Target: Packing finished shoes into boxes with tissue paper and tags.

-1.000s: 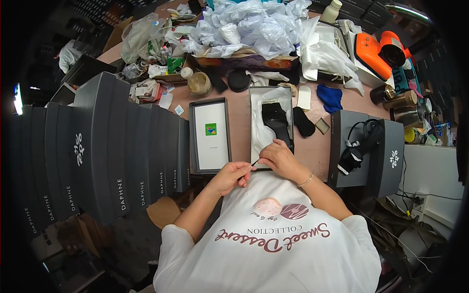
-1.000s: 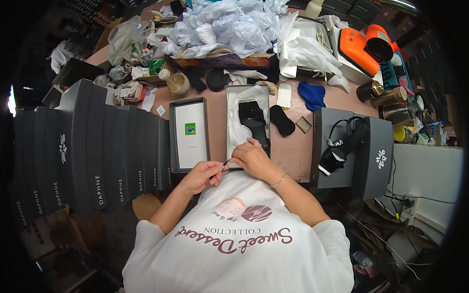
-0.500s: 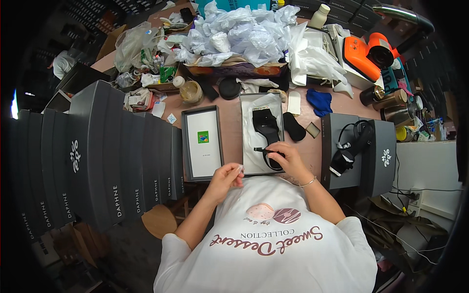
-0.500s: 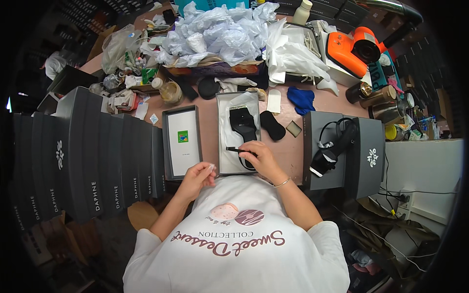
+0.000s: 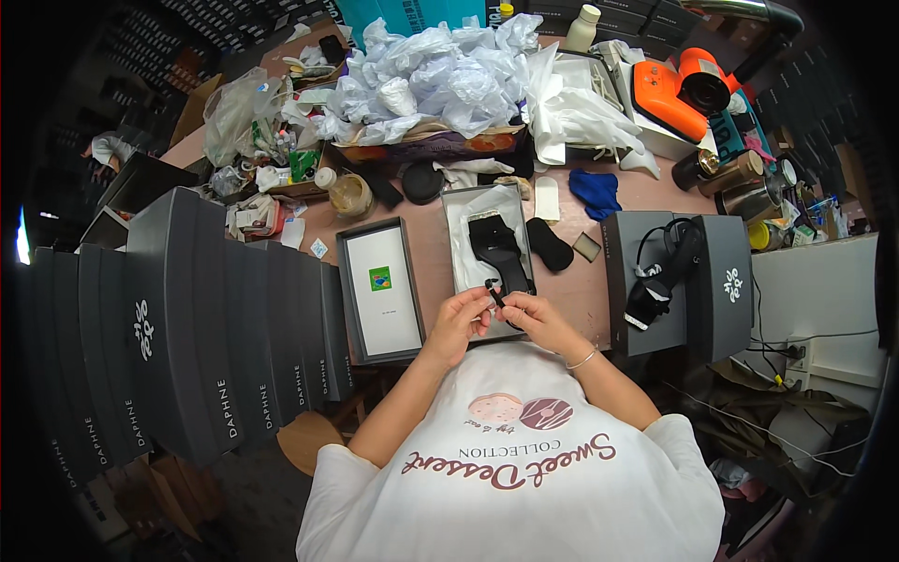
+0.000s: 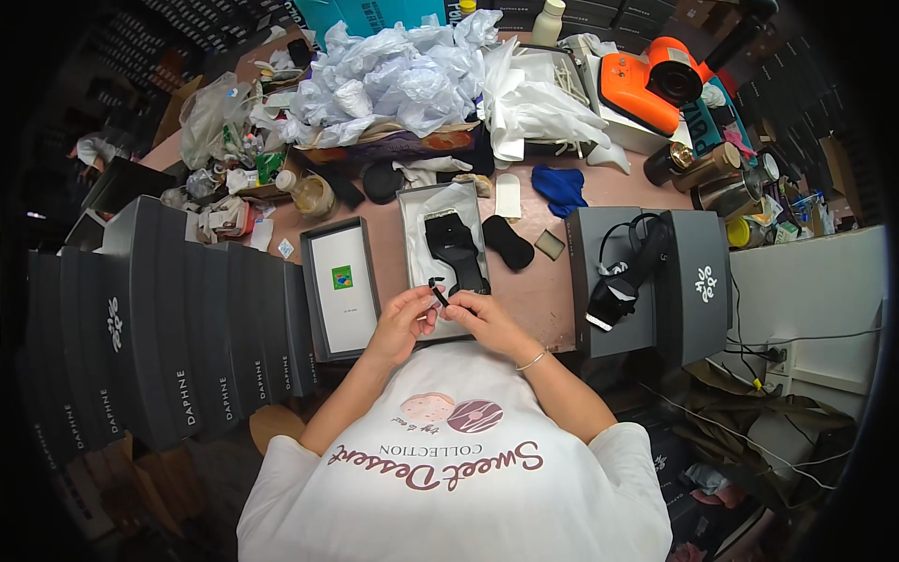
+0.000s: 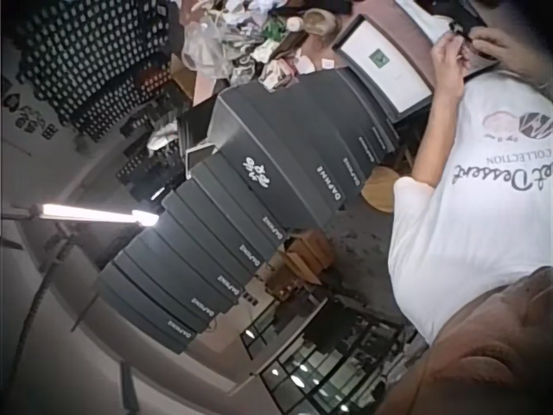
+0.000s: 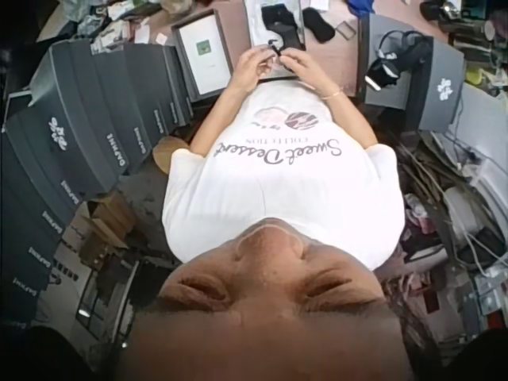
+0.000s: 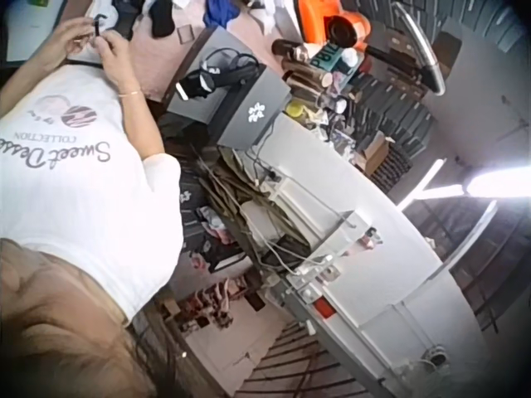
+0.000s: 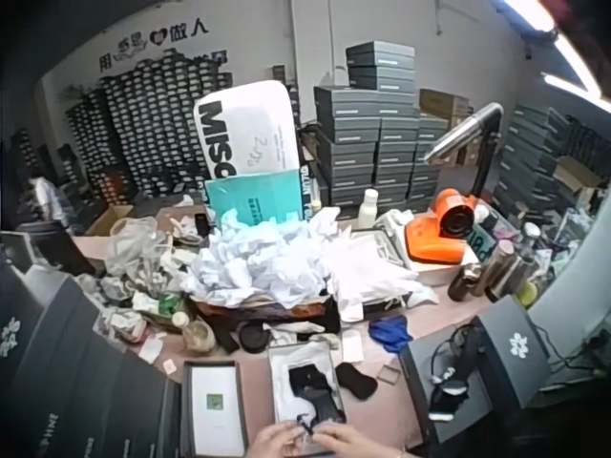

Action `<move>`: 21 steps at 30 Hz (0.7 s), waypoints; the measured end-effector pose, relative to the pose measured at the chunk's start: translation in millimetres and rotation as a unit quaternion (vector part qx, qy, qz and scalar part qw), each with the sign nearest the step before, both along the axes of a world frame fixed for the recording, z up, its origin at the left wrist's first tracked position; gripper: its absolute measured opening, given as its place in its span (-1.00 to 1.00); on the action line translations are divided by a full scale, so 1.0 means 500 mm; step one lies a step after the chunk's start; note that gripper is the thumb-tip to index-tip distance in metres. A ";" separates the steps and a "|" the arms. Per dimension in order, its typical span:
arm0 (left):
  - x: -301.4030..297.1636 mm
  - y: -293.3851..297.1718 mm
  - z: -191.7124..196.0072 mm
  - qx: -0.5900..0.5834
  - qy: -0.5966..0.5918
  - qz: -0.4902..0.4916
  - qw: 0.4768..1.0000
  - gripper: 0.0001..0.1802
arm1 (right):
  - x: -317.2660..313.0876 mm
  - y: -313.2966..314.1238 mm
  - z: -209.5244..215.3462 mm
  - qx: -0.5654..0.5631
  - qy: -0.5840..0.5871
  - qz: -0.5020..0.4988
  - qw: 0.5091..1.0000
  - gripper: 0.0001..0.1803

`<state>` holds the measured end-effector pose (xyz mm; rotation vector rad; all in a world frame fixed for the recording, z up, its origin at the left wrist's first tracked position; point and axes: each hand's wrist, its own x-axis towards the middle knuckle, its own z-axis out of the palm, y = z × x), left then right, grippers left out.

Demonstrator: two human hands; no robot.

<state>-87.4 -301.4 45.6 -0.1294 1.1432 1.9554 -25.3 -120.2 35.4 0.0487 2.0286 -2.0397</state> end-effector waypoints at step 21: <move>0.023 0.014 0.002 -0.011 0.128 0.094 0.987 -0.77 | -0.017 0.012 -0.004 -0.098 -0.057 0.035 0.993 -0.73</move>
